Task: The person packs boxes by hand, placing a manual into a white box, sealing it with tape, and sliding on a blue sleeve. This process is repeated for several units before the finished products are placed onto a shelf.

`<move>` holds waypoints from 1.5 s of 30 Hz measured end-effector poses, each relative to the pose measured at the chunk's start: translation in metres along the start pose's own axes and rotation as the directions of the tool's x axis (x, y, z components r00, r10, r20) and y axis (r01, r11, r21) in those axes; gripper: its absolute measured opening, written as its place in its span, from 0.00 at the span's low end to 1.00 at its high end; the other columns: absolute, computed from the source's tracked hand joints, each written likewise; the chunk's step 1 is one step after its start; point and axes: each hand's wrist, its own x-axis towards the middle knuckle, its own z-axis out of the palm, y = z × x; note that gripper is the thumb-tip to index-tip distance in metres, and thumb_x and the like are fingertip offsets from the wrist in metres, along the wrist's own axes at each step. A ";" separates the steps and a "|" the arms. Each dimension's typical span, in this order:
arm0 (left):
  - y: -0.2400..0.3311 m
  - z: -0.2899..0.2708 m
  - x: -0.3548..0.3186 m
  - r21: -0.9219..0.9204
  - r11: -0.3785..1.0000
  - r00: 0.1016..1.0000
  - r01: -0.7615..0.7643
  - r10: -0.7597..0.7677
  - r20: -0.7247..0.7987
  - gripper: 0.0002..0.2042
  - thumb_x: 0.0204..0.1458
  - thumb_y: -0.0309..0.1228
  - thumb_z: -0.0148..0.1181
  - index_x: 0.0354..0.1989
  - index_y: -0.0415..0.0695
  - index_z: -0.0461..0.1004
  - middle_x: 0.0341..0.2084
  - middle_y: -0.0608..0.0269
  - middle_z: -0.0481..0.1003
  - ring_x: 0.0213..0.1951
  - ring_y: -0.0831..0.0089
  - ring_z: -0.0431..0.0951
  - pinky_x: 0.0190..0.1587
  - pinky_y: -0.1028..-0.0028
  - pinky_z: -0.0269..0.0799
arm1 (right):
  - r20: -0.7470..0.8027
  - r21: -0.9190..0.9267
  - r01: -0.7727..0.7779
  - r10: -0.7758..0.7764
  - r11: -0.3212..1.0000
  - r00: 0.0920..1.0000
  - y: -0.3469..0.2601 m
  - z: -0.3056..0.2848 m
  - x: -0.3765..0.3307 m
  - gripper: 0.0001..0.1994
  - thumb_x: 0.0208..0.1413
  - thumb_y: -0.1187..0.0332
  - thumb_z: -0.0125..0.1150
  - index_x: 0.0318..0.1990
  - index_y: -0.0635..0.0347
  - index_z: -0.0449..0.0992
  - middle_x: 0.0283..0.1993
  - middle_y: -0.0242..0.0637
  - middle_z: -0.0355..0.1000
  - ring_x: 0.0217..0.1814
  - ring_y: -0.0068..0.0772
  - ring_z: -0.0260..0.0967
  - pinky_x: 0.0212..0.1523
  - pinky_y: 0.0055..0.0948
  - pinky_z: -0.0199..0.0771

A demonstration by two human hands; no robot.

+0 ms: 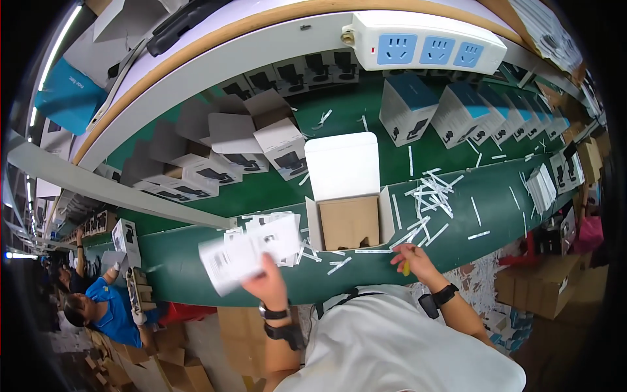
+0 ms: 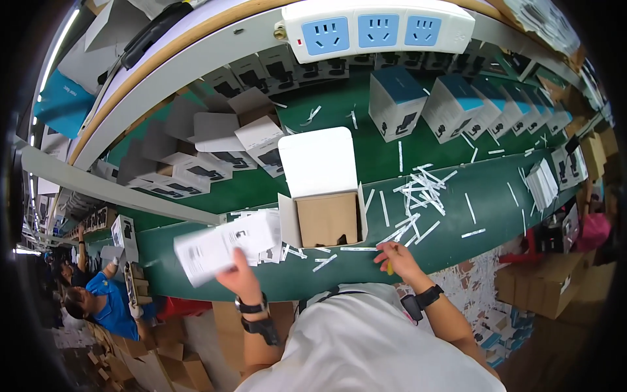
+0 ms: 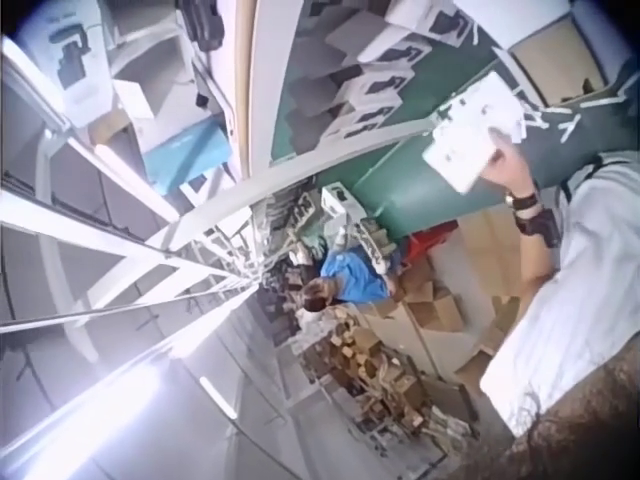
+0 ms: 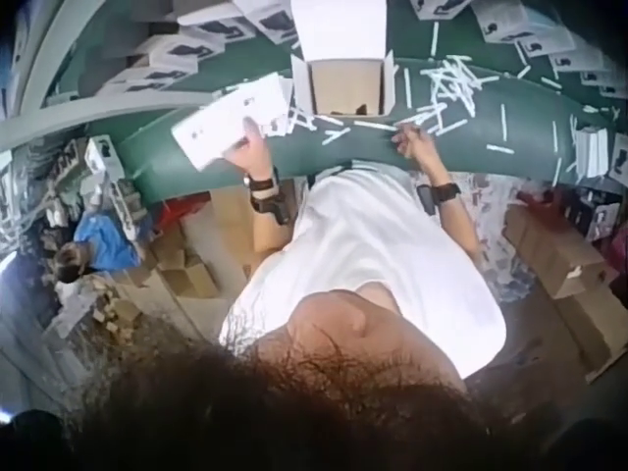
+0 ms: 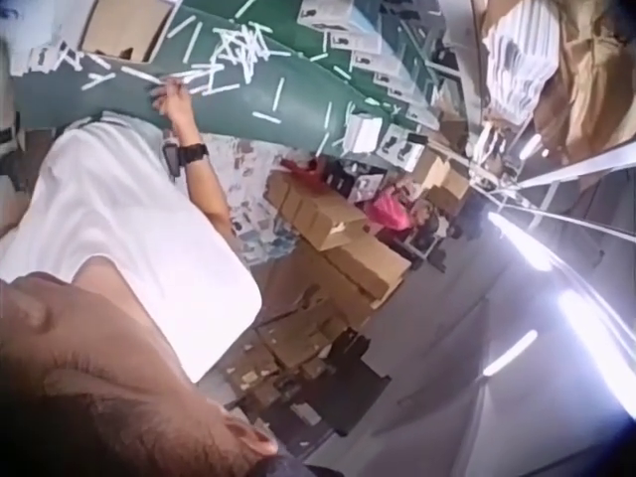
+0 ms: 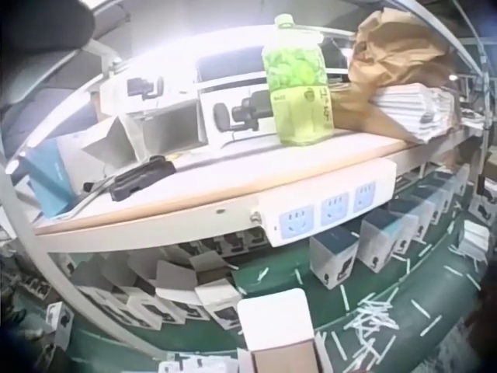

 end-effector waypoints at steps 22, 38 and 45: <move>0.040 0.076 -0.017 0.197 0.931 0.914 -0.306 0.229 0.334 0.42 0.43 0.21 0.63 0.69 0.39 0.48 0.61 0.50 0.61 0.58 0.54 0.66 0.60 0.60 0.62 | 0.066 -0.209 0.254 -0.245 0.944 0.967 -0.032 0.005 -0.003 0.09 0.62 0.71 0.58 0.47 0.60 0.78 0.31 0.27 0.70 0.30 0.16 0.65 0.31 0.19 0.67; 0.013 0.098 -0.045 0.217 0.477 0.386 -0.852 0.291 0.875 0.36 0.48 0.32 0.68 0.67 0.41 0.62 0.67 0.47 0.61 0.67 0.44 0.61 0.67 0.53 0.59 | 0.342 -0.484 0.842 -0.835 0.237 0.431 -0.122 0.037 -0.010 0.19 0.53 0.60 0.63 0.52 0.55 0.77 0.57 0.37 0.73 0.44 0.43 0.77 0.38 0.36 0.77; 0.015 0.101 -0.044 0.229 0.536 0.423 -0.813 0.273 0.864 0.31 0.48 0.28 0.68 0.64 0.44 0.68 0.67 0.52 0.63 0.67 0.48 0.62 0.66 0.53 0.60 | 0.120 -0.796 0.569 -0.867 0.208 0.484 -0.138 0.042 0.018 0.06 0.54 0.66 0.65 0.36 0.55 0.76 0.31 0.35 0.74 0.32 0.43 0.74 0.33 0.38 0.74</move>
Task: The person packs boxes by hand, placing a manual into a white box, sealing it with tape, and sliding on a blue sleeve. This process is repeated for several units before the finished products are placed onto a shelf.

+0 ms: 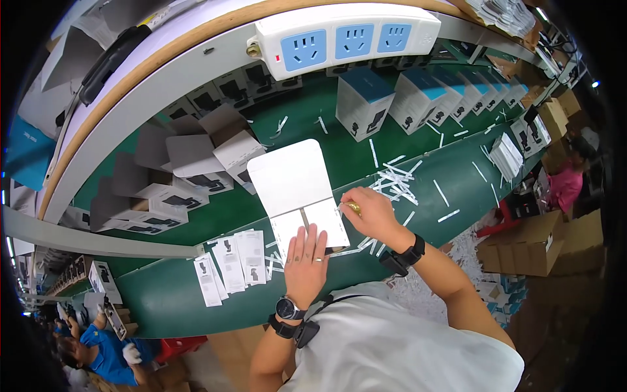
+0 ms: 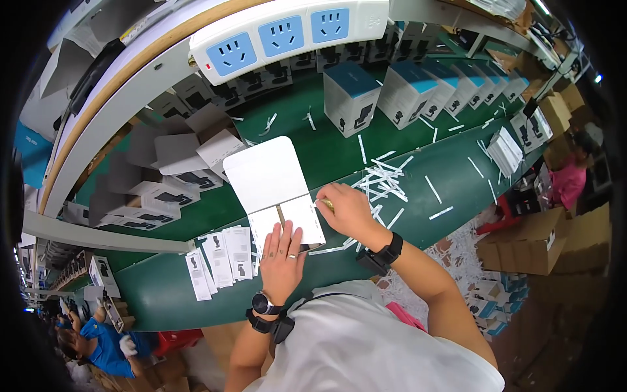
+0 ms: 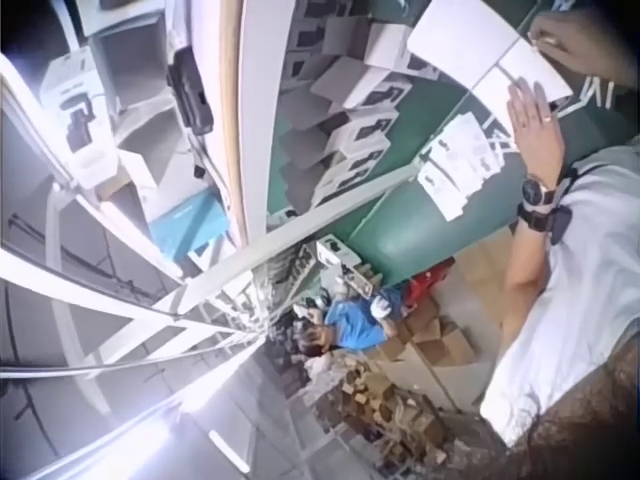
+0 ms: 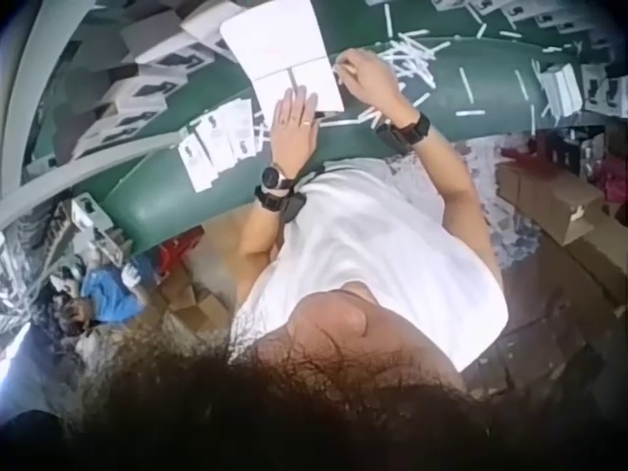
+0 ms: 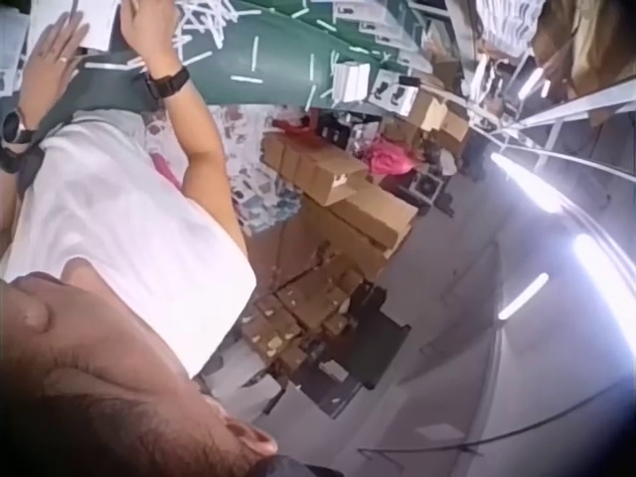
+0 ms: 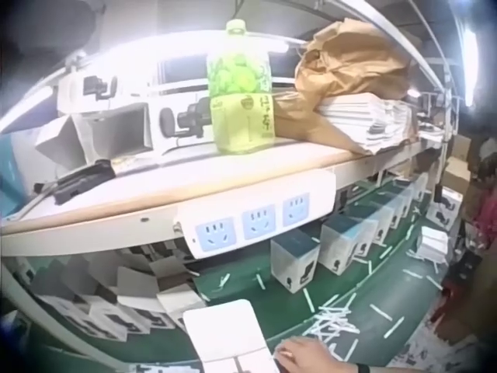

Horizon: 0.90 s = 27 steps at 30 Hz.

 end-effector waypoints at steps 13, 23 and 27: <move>0.005 0.002 0.002 -0.056 0.998 1.000 -0.017 0.016 -0.027 0.32 0.46 0.26 0.67 0.65 0.42 0.67 0.66 0.48 0.64 0.66 0.48 0.65 0.65 0.53 0.62 | -0.007 -0.042 -0.008 0.008 0.999 1.000 -0.005 -0.003 -0.001 0.05 0.51 0.68 0.67 0.31 0.55 0.76 0.30 0.34 0.74 0.32 0.42 0.74 0.30 0.37 0.74; -0.001 0.009 -0.004 -0.042 0.998 0.996 -0.048 0.045 -0.082 0.11 0.50 0.28 0.63 0.42 0.39 0.77 0.41 0.52 0.75 0.48 0.53 0.75 0.50 0.58 0.71 | 0.129 0.069 0.158 -0.166 0.985 0.978 -0.075 0.066 0.037 0.10 0.47 0.60 0.71 0.31 0.50 0.75 0.35 0.30 0.69 0.33 0.36 0.73 0.28 0.35 0.72; -0.014 0.006 -0.009 -0.095 0.995 0.998 -0.004 -0.002 -0.056 0.09 0.49 0.28 0.63 0.39 0.40 0.77 0.37 0.54 0.75 0.43 0.54 0.76 0.46 0.59 0.72 | 0.241 0.031 0.150 -0.153 0.988 0.958 -0.095 0.084 0.045 0.12 0.47 0.60 0.71 0.33 0.52 0.75 0.35 0.32 0.70 0.36 0.38 0.74 0.31 0.37 0.73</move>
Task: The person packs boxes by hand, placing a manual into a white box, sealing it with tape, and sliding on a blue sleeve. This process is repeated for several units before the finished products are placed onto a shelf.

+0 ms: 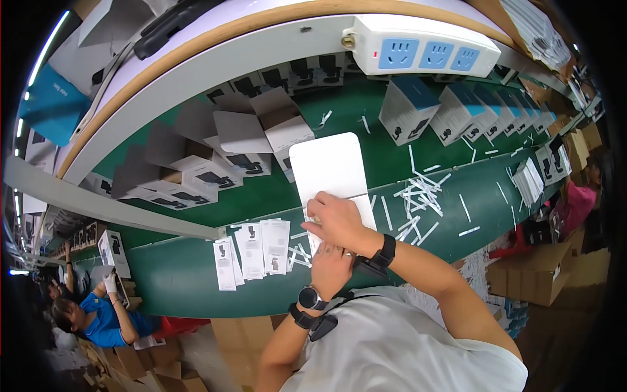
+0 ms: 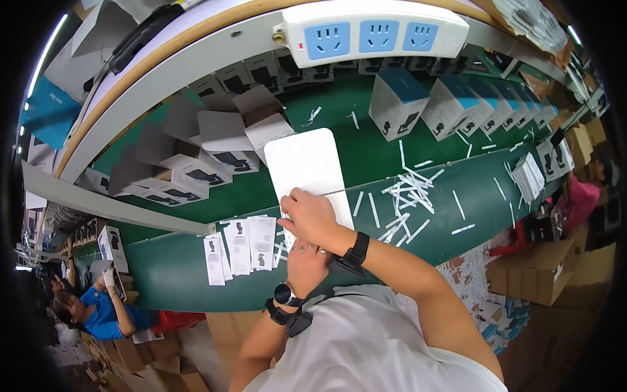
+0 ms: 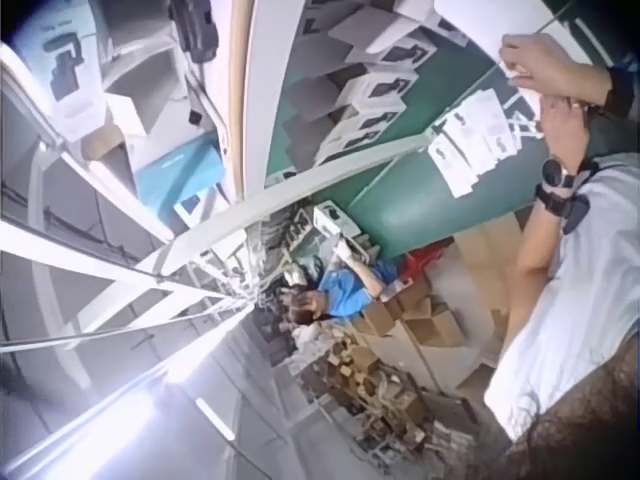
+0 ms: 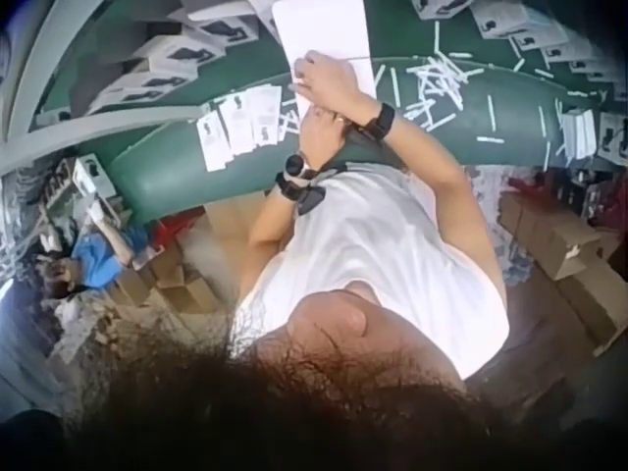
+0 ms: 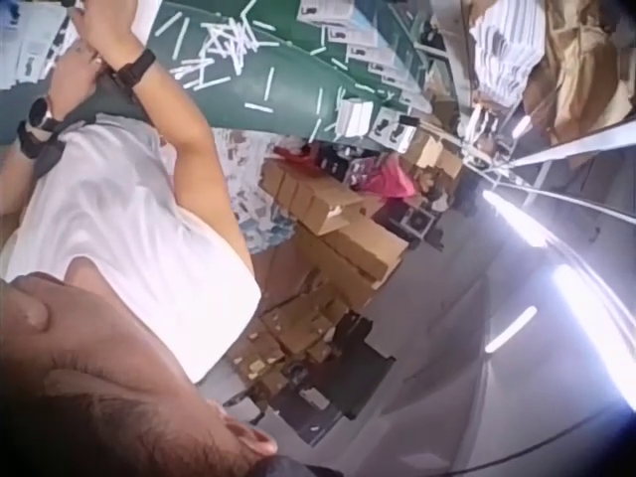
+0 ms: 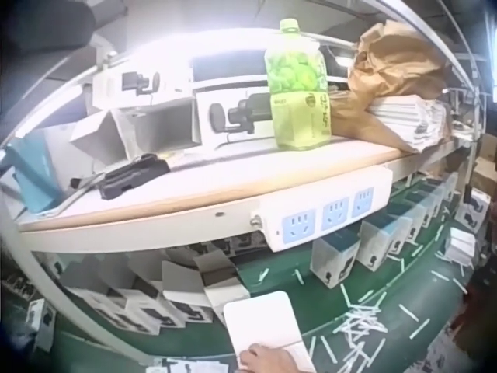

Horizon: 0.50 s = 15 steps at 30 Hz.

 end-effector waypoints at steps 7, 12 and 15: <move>-0.038 -0.017 -0.017 0.106 0.988 0.993 -0.117 0.118 -0.010 0.29 0.52 0.35 0.64 0.64 0.42 0.68 0.66 0.49 0.64 0.67 0.54 0.65 0.65 0.58 0.64 | -0.403 0.678 0.132 0.215 0.723 0.889 0.026 -0.037 0.043 0.14 0.65 0.63 0.56 0.50 0.63 0.77 0.42 0.32 0.76 0.38 0.21 0.70 0.41 0.19 0.71; -0.039 -0.051 -0.006 -0.151 0.987 0.998 -0.053 0.059 0.036 0.34 0.47 0.44 0.68 0.63 0.43 0.69 0.65 0.50 0.66 0.65 0.50 0.65 0.65 0.55 0.62 | 0.478 0.808 -0.544 0.290 0.224 0.829 0.109 -0.064 0.055 0.38 0.69 0.39 0.27 0.51 0.64 0.78 0.35 0.34 0.78 0.24 0.19 0.58 0.29 0.19 0.61; -0.064 -0.062 -0.009 -0.431 0.902 0.993 0.003 0.047 0.106 0.29 0.51 0.41 0.66 0.59 0.41 0.71 0.60 0.48 0.70 0.62 0.48 0.67 0.61 0.55 0.64 | 0.421 0.617 -0.114 -0.204 0.778 0.884 0.042 -0.059 0.023 0.19 0.66 0.56 0.50 0.45 0.59 0.83 0.41 0.33 0.80 0.36 0.26 0.72 0.40 0.26 0.73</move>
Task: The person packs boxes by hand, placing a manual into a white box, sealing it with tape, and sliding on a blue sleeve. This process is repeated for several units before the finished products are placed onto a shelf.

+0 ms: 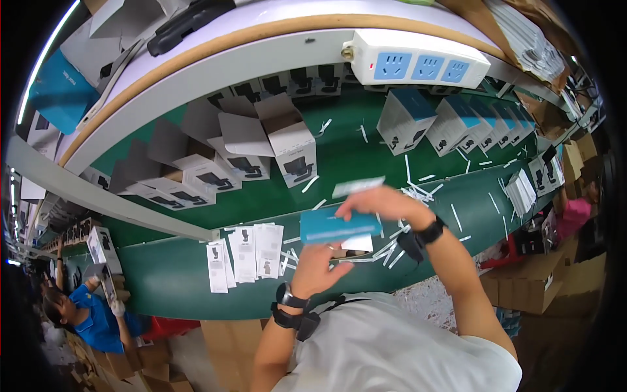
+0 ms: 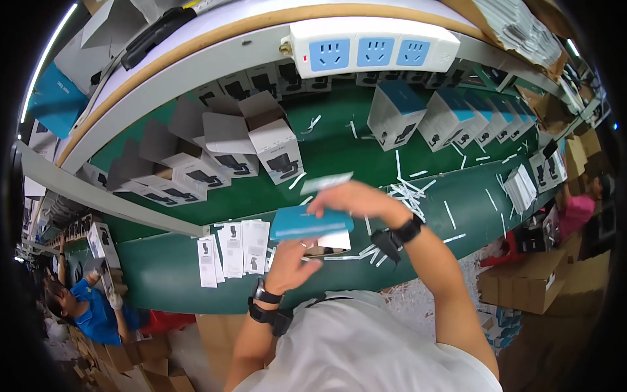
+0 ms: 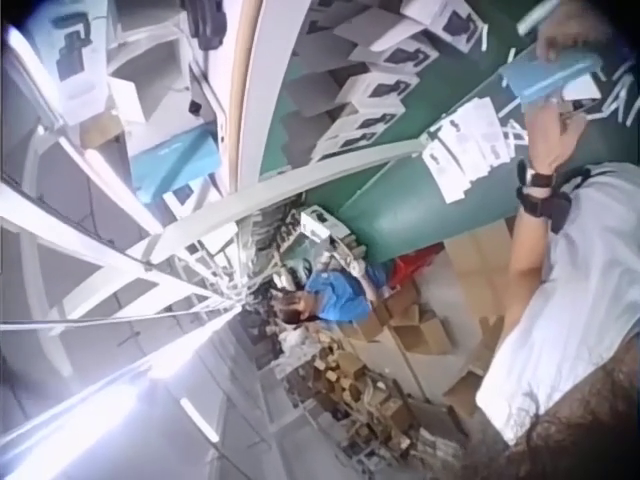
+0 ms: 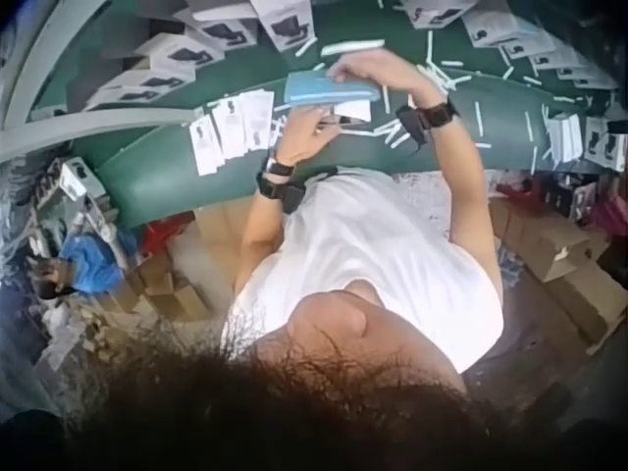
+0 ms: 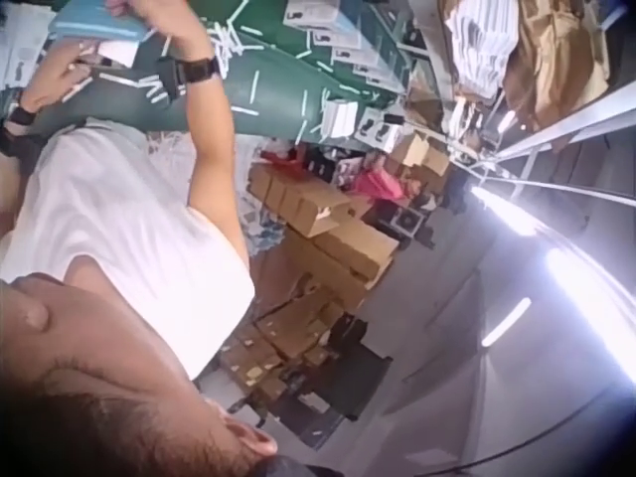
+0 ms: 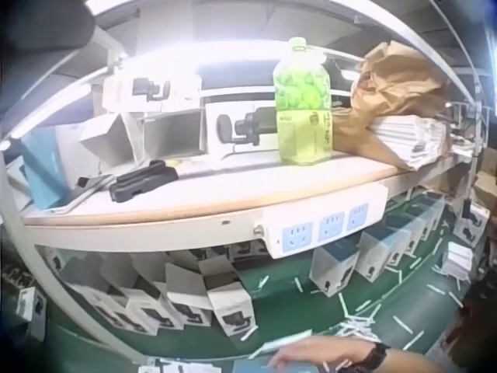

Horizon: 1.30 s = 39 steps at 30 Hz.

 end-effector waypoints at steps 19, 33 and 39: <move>-0.021 0.003 -0.037 -0.620 0.737 0.934 0.268 -0.357 -0.020 0.23 0.50 0.28 0.70 0.54 0.40 0.71 0.47 0.56 0.75 0.49 0.66 0.77 0.50 0.68 0.72 | -0.158 -0.507 0.181 -0.297 0.843 0.942 -0.029 0.080 0.002 0.09 0.54 0.60 0.67 0.31 0.52 0.76 0.32 0.30 0.71 0.33 0.39 0.73 0.28 0.37 0.69; -0.027 -0.003 -0.019 -0.463 0.884 0.782 -0.066 -0.243 -0.574 0.42 0.40 0.26 0.76 0.66 0.43 0.62 0.69 0.45 0.53 0.70 0.51 0.56 0.67 0.57 0.60 | -0.632 -0.605 -0.665 0.243 0.439 0.736 0.041 0.003 -0.070 0.39 0.55 0.32 0.53 0.55 0.62 0.76 0.29 0.34 0.75 0.32 0.31 0.74 0.35 0.33 0.74; -0.045 -0.010 -0.036 -0.195 0.965 0.892 0.173 -0.238 -0.386 0.22 0.38 0.24 0.78 0.46 0.46 0.83 0.64 0.54 0.65 0.71 0.46 0.55 0.63 0.55 0.65 | -0.534 -0.483 -0.084 -0.217 0.872 0.817 0.011 0.095 -0.058 0.25 0.46 0.68 0.75 0.56 0.53 0.79 0.40 0.34 0.73 0.33 0.29 0.72 0.35 0.26 0.73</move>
